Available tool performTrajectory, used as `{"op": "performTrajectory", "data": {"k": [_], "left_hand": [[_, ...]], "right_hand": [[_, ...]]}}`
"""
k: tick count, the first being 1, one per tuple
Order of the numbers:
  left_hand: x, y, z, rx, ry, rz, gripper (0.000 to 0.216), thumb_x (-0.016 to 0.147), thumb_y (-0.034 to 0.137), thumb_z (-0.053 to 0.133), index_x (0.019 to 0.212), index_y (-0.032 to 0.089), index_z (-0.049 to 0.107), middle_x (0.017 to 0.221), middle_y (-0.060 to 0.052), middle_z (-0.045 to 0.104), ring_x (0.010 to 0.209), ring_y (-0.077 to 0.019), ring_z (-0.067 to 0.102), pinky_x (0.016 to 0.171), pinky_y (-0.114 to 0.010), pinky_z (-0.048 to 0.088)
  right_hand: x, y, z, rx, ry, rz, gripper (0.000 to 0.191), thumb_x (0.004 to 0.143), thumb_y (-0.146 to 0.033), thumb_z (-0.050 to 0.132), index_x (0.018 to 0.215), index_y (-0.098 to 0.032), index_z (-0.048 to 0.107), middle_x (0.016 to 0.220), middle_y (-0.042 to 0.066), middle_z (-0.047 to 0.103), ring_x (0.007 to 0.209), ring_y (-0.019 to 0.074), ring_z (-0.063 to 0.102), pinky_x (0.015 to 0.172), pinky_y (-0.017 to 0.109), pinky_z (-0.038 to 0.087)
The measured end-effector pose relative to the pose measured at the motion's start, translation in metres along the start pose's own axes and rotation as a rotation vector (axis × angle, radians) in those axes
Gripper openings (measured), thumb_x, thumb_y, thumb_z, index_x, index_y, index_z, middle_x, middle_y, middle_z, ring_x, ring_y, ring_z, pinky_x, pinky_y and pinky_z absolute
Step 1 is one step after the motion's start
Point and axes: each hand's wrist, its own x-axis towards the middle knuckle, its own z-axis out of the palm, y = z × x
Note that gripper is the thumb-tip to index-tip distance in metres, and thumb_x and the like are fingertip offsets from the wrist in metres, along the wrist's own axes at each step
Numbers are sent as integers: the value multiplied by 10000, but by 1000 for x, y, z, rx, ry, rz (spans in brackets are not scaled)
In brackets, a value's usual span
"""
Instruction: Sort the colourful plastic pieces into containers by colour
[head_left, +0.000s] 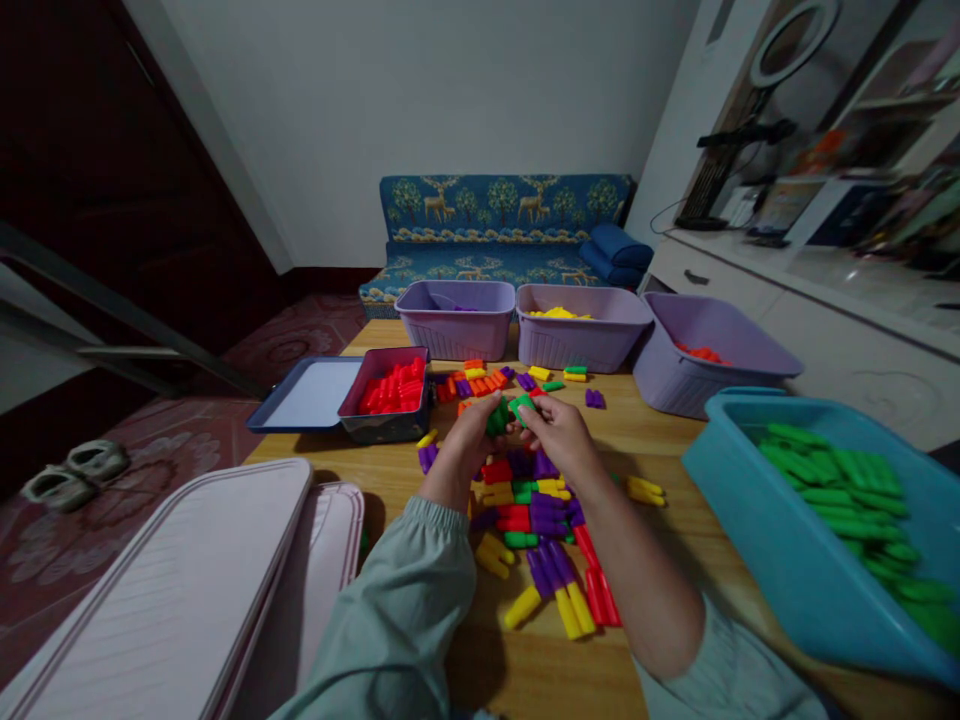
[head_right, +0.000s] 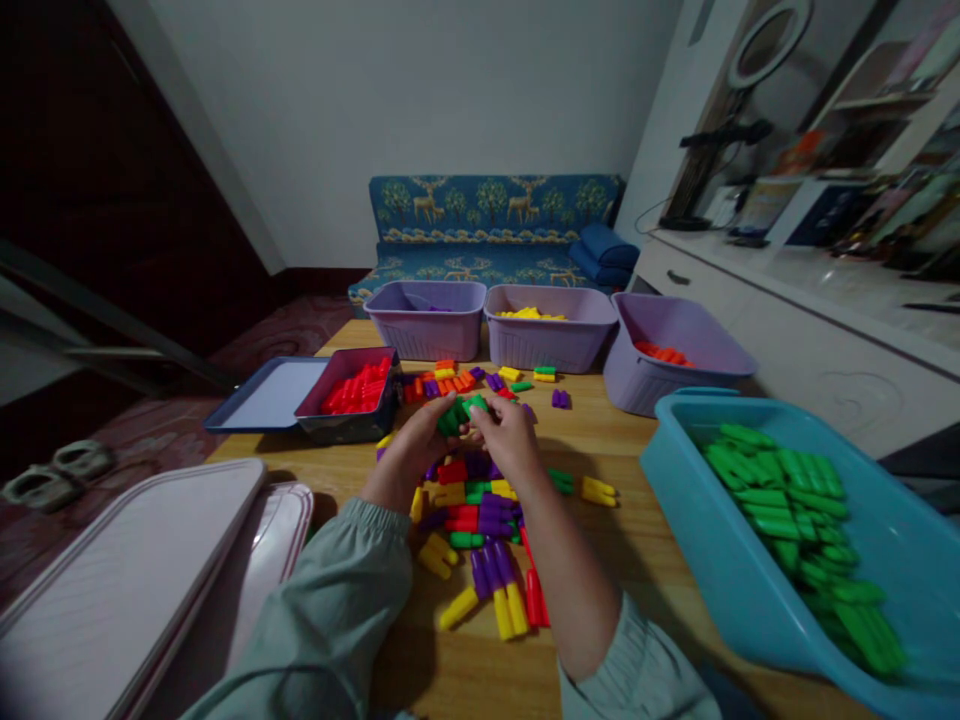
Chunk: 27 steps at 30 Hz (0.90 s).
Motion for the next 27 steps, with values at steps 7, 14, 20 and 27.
{"op": "performTrajectory", "data": {"k": [7,14,20,27], "left_hand": [[-1,-5,-3,460,-26,68,466,816,578,567,668,136,577,498,4,537,367,-64,422,371,-181,240],[-6,-5,0,564,-91,77,602,781,718,490,695,136,615,519,-5,547,394,-73,415,399,-201,255],[-3,-7,2,411,-43,29,599,783,718,494,705,136,609,583,-27,585,456,-91,473,437,-202,312],[1,-1,1,81,76,46,529,852,601,519,944,105,678,691,-40,608,531,-81,523,473,-179,386]], "right_hand": [[2,13,-2,-188,-98,-17,178,757,-360,590,798,-190,624,550,-36,556,446,103,508,421,210,427],[3,11,-3,-267,-20,18,133,757,-322,577,803,-201,549,611,-29,570,447,127,549,411,244,456],[4,13,-1,-165,44,21,187,745,-352,580,846,-212,510,589,-50,550,419,114,525,394,233,441],[6,11,-1,42,148,6,348,697,-455,601,918,-192,541,591,-36,574,473,139,571,394,225,432]]}}
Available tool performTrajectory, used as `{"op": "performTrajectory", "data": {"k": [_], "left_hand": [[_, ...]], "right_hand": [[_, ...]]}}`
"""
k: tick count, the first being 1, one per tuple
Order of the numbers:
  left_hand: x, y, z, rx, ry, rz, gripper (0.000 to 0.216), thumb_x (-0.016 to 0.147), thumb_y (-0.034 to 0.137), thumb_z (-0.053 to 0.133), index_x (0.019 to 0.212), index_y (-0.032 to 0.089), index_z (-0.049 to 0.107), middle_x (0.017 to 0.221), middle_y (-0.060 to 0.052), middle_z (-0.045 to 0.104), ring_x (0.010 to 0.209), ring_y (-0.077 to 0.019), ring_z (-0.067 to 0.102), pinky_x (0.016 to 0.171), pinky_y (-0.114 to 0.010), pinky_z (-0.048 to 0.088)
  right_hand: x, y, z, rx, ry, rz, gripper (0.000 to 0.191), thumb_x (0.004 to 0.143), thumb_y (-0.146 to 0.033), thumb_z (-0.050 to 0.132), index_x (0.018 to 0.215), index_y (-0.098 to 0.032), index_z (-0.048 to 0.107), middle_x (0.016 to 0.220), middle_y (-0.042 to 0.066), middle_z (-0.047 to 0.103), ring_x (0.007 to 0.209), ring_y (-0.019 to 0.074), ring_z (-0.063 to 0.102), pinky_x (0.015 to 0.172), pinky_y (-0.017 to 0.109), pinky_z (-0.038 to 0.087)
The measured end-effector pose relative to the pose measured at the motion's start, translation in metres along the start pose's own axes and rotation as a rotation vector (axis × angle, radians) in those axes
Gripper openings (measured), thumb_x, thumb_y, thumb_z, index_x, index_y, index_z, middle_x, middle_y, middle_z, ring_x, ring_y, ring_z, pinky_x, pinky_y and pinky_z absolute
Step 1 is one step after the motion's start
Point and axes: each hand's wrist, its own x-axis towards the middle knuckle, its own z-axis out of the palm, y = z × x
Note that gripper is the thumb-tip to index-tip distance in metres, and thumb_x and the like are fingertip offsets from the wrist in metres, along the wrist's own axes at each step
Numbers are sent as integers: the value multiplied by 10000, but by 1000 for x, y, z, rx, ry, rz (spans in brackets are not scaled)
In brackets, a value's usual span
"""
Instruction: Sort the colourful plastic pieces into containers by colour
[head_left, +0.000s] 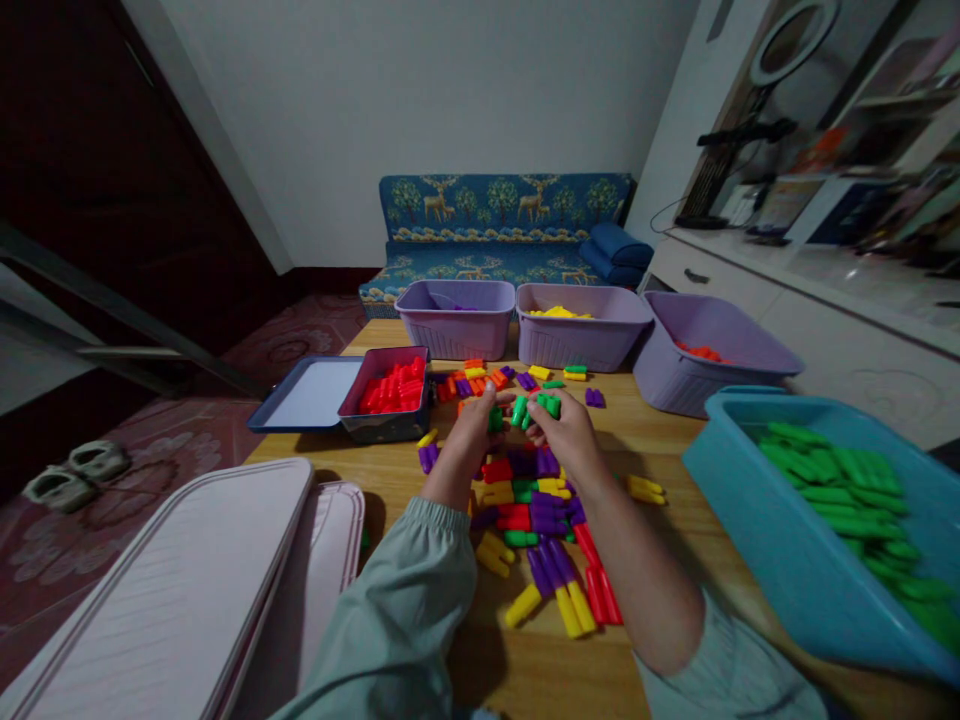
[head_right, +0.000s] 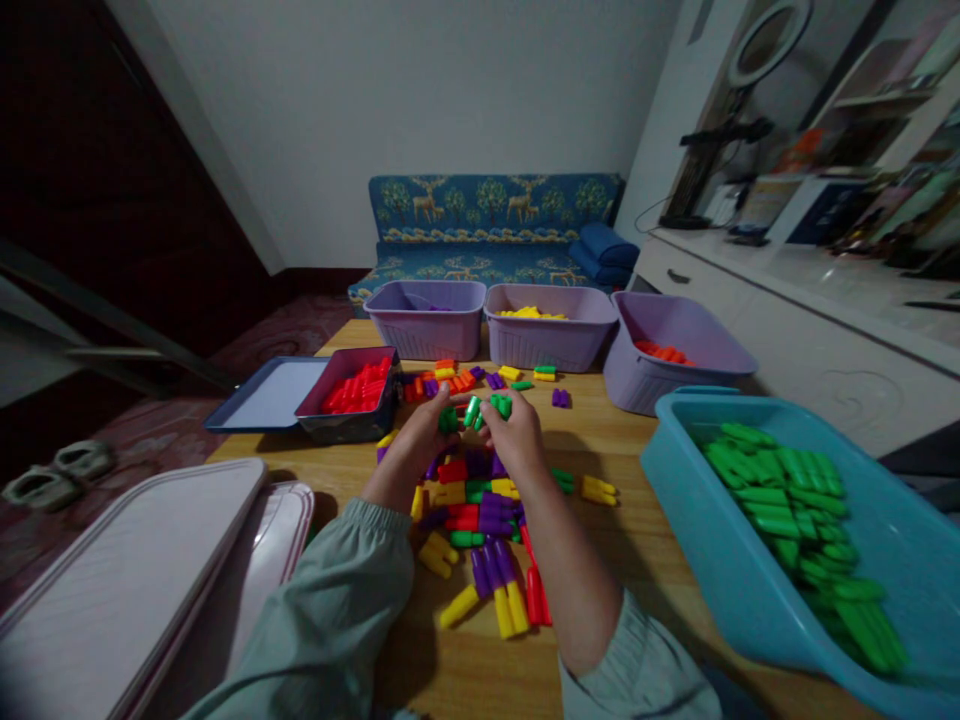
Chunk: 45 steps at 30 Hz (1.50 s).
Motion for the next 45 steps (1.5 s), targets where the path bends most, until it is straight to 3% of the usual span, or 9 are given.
{"op": "performTrajectory", "data": {"k": [5,9,14,20,26,31,37,41,45], "left_hand": [[-7,7,10,-273,-73,-59,556,904,538,479,1211,84,572,756,-62,624,649,-125,597,625,-228,486],[-12,4,16,-231,-145,-112,628,882,563,500,1333,125,492,669,-13,584,529,-120,537,542,-229,428],[-10,-3,14,-132,-206,-39,564,816,459,659,1286,165,557,642,24,560,473,-65,440,495,-191,356],[-12,-1,12,-4,-250,-9,583,790,438,692,1320,232,564,998,-60,660,777,-123,581,681,-218,449],[-13,3,5,131,-247,51,544,805,551,619,1263,258,615,1052,-68,675,909,-176,613,708,-227,449],[-5,1,-5,245,-54,103,426,757,391,723,1098,139,694,1133,-114,664,987,-199,598,794,-262,449],[0,-1,-11,206,-19,78,408,730,350,753,1056,110,699,954,-85,675,809,-131,584,750,-248,463],[1,-2,-14,178,-19,86,392,709,373,769,1014,134,707,995,-88,676,825,-136,592,733,-240,473],[2,0,-18,158,5,90,408,678,371,794,989,122,705,992,-105,683,794,-138,606,705,-240,481]], "right_hand": [[-1,8,8,-90,21,0,372,717,-402,567,1018,-184,579,813,29,646,657,173,631,539,288,512],[-5,11,16,-247,-60,-59,384,735,-376,596,1074,-199,576,944,47,666,874,203,634,790,351,511],[-7,9,18,-254,-86,-37,343,720,-278,602,1056,-217,573,846,8,651,800,179,617,741,319,504],[-13,-7,15,155,-79,206,289,701,-290,601,978,-214,565,727,-24,623,579,139,582,464,235,474],[-9,-22,5,594,-74,285,116,756,-298,600,744,-189,562,624,-6,611,595,137,631,542,263,574],[7,-45,-36,976,242,120,67,778,-143,546,721,-176,557,683,8,641,688,133,673,641,284,618],[1,-93,-113,1269,805,-112,229,852,-108,402,688,-167,549,737,20,618,735,102,688,592,187,595],[-16,-100,-146,1461,1073,-308,360,941,-346,409,617,-207,487,1061,49,635,1018,140,672,612,194,608],[-23,-94,-156,1673,1193,-302,328,928,-422,470,674,-227,538,1196,14,610,1218,190,565,734,383,624]]}}
